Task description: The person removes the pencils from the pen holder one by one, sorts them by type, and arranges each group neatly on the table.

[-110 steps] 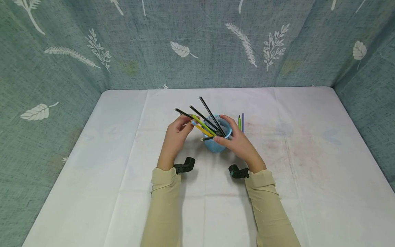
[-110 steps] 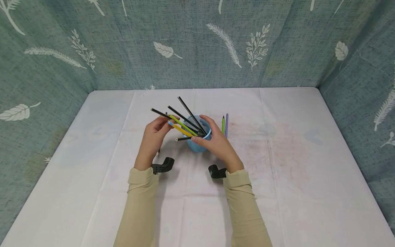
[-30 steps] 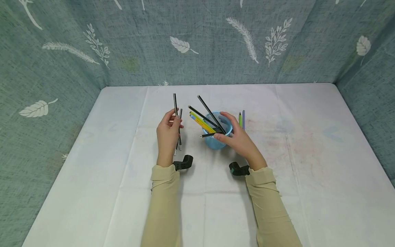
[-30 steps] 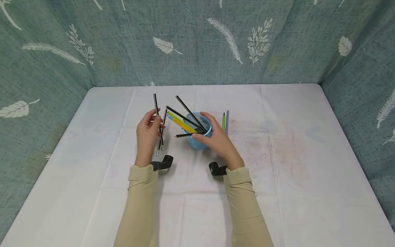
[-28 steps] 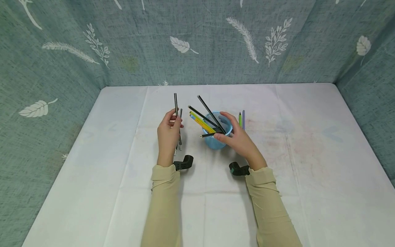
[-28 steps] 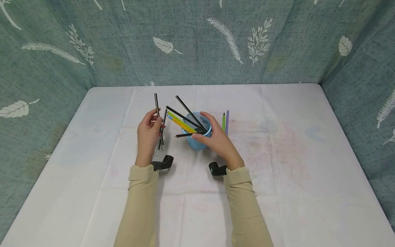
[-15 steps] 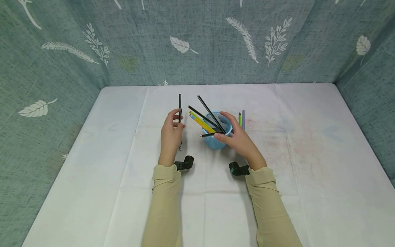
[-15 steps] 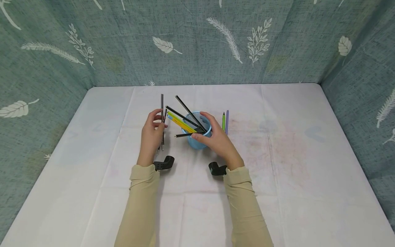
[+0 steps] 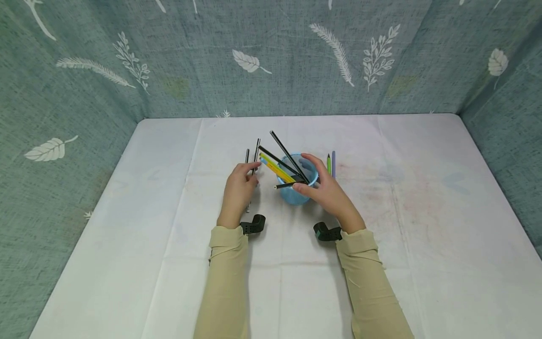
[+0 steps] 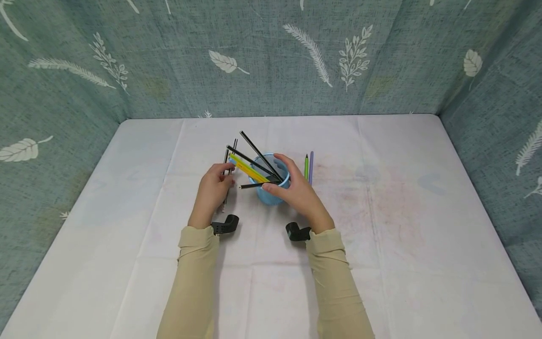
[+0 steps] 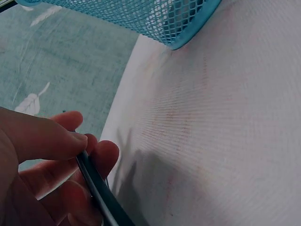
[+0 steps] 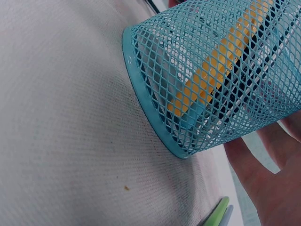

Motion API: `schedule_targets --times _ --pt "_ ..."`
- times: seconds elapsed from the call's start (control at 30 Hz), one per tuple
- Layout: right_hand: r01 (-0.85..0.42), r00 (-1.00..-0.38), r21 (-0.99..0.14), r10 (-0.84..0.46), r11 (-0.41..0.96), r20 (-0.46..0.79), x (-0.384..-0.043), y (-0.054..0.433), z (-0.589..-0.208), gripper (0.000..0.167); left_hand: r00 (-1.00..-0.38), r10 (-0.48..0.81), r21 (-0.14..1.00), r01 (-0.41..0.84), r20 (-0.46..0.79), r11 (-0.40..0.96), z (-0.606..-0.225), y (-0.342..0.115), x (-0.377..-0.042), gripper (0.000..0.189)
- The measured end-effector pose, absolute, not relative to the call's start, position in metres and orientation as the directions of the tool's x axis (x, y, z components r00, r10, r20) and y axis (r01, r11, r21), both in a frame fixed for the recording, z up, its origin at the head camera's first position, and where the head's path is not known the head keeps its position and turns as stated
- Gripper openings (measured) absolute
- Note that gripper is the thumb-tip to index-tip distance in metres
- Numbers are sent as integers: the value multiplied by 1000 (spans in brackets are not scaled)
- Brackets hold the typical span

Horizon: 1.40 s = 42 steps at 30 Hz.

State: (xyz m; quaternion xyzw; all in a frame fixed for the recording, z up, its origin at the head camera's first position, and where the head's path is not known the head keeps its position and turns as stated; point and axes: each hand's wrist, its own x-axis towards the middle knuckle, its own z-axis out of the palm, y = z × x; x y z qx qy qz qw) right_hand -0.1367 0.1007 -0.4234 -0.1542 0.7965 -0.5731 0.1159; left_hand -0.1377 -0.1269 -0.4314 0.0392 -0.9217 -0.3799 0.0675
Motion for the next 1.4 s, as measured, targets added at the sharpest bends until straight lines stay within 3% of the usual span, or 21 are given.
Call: schedule_targets --times 0.37,1.03,1.4 --pt "-106 -912 -958 -409 268 -14 -123 99 -393 69 -991 -131 621 -88 25 779 -431 -129 -139 37" --pt "-107 -914 -950 -404 293 -22 -120 98 -390 68 -993 -121 541 -106 -8 834 -429 -131 -135 32" --pt "-114 -915 -948 -403 296 -16 -121 98 -390 71 -994 -101 531 -108 -42 840 -428 -130 -136 40"
